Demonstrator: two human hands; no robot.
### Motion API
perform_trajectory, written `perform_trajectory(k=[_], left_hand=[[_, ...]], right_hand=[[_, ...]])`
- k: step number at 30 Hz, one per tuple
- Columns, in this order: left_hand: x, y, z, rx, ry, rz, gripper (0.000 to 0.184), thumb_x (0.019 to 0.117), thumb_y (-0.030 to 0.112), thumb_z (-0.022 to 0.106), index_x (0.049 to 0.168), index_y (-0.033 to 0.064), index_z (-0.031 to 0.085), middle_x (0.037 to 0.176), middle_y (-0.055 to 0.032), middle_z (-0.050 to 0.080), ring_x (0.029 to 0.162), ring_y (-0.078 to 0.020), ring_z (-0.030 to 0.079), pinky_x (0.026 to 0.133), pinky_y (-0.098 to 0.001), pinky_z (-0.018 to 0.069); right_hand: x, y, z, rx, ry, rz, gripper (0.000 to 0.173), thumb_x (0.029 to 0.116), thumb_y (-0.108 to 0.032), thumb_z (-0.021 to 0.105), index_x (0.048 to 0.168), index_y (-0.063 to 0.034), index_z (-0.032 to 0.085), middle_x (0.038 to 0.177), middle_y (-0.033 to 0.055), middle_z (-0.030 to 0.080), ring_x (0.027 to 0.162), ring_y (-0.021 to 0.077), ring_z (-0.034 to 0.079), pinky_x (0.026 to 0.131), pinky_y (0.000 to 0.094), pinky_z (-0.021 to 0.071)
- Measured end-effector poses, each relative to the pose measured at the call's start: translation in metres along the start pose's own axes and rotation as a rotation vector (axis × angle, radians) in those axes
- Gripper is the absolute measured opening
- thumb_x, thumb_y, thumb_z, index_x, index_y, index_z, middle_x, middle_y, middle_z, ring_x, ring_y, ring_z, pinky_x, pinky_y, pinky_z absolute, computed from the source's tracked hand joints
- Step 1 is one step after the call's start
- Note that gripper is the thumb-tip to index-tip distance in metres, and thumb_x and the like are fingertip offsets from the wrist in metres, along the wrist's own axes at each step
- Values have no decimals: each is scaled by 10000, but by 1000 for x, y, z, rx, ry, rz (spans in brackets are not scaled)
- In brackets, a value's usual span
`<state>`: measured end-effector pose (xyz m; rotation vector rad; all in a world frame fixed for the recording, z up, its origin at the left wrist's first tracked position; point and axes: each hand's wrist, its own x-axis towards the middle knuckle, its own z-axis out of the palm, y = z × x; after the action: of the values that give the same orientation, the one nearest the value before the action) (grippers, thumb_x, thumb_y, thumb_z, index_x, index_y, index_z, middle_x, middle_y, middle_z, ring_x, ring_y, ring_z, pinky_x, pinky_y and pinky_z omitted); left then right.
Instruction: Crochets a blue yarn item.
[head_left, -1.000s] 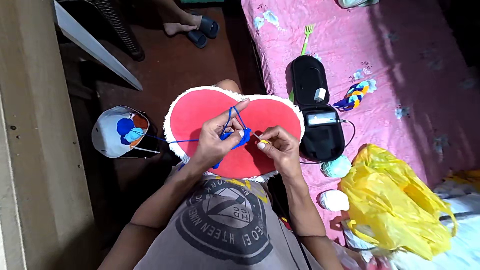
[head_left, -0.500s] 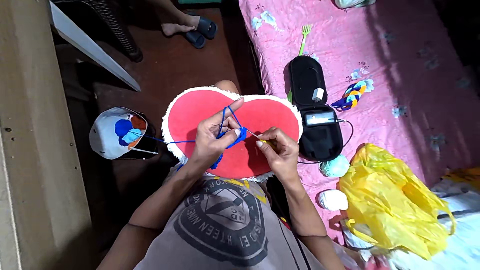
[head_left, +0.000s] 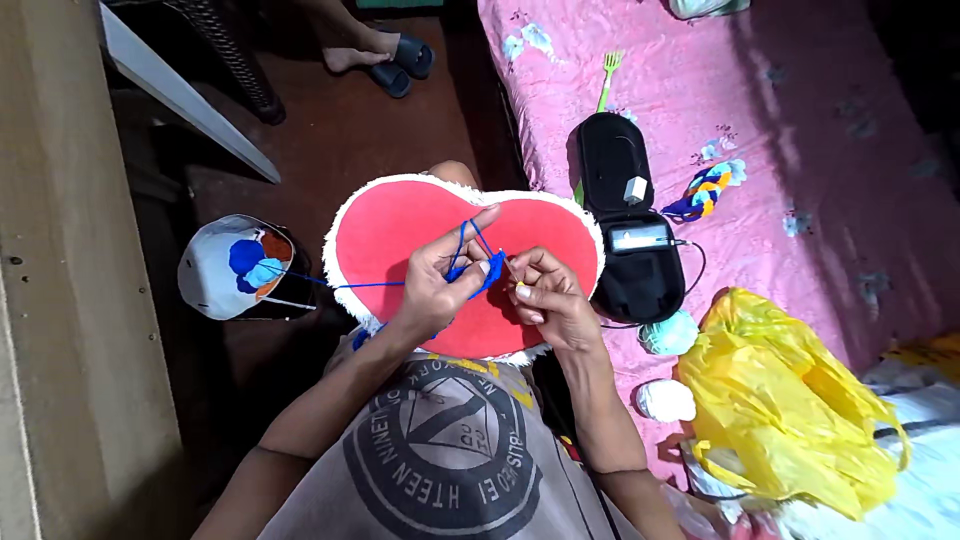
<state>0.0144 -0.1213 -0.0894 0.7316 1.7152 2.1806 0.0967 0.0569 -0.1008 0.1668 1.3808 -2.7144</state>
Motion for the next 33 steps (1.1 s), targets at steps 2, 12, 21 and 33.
perform_trajectory(k=[2,12,21,33], left_hand=[[-1,-1,4,26,11,14,578,873,-78,576,1445,-5,541,826,22,659,633,-19,581,578,-155,509],[-2,6,7,90,90,21,625,906,-59,639,1505,37,487,998,-8,712,761,-53,667,671,-194,577],[-9,-5,17,129,182,251,432,893,-52,639,1312,48,673,969,2,734,842,-29,682,771,-208,581],[-5,11,-1,34,162,104,444,849,-92,542,1232,41,723,904,48,692,717,0,615,645,-162,534]], right_hand=[[3,0,4,63,-24,11,305,893,18,628,1170,-104,666,813,29,673,521,-7,498,472,140,400],[-3,3,21,-631,181,-396,251,910,56,606,1119,-16,726,1008,19,730,819,11,656,744,183,566],[7,0,39,-319,151,-316,220,881,44,634,1062,-77,663,866,9,686,573,-23,510,512,136,415],[7,20,24,-1099,273,-896,44,907,1,642,896,21,680,830,90,660,754,76,645,678,177,553]])
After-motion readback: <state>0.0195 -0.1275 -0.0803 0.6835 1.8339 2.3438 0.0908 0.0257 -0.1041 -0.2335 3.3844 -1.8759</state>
